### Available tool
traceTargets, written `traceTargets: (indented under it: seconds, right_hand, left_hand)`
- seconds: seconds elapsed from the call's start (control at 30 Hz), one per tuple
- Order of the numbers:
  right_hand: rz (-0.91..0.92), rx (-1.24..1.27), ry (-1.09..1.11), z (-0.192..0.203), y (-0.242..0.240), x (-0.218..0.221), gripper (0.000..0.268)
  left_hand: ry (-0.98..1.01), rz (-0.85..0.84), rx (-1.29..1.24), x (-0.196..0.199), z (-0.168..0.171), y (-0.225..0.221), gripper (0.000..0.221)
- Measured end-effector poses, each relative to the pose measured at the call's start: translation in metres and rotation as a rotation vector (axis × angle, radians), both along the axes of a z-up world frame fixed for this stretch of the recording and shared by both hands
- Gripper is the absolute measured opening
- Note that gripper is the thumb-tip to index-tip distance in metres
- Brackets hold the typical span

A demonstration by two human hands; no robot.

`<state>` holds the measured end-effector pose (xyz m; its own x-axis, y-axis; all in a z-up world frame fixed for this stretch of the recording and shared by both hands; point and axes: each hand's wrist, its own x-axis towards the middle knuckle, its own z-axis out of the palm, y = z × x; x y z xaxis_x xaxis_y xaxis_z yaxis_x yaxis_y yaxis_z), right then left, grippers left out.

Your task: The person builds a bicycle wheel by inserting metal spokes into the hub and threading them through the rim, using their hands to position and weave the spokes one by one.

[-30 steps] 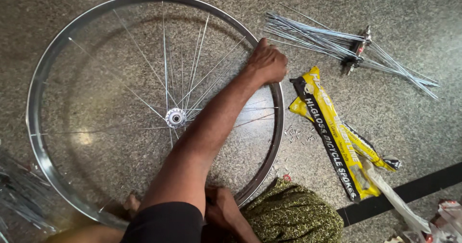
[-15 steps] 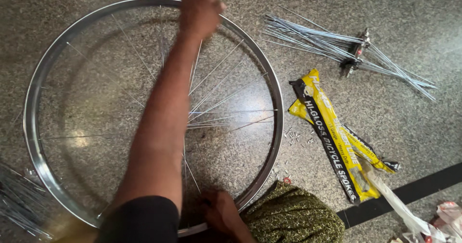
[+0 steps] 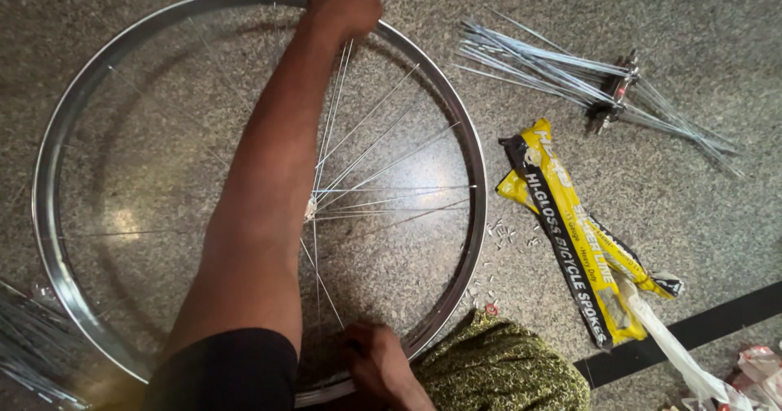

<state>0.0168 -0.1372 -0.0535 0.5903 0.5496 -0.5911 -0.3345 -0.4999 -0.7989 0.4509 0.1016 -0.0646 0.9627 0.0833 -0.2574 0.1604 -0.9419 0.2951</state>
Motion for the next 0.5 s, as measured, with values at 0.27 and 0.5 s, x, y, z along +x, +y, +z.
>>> traceTargets:
  seconds: [0.27,0.5]
  right_hand:
    - [0.015,0.081,-0.099,-0.031,-0.006,-0.012,0.018]
    - [-0.085,0.007,-0.341,-0.026,-0.004,-0.016,0.015]
  left_hand:
    - [-0.215,0.048,-0.137,0.004,-0.005,-0.003,0.017]
    - [-0.491,0.106,-0.169,-0.034,-0.043,0.085,0.016]
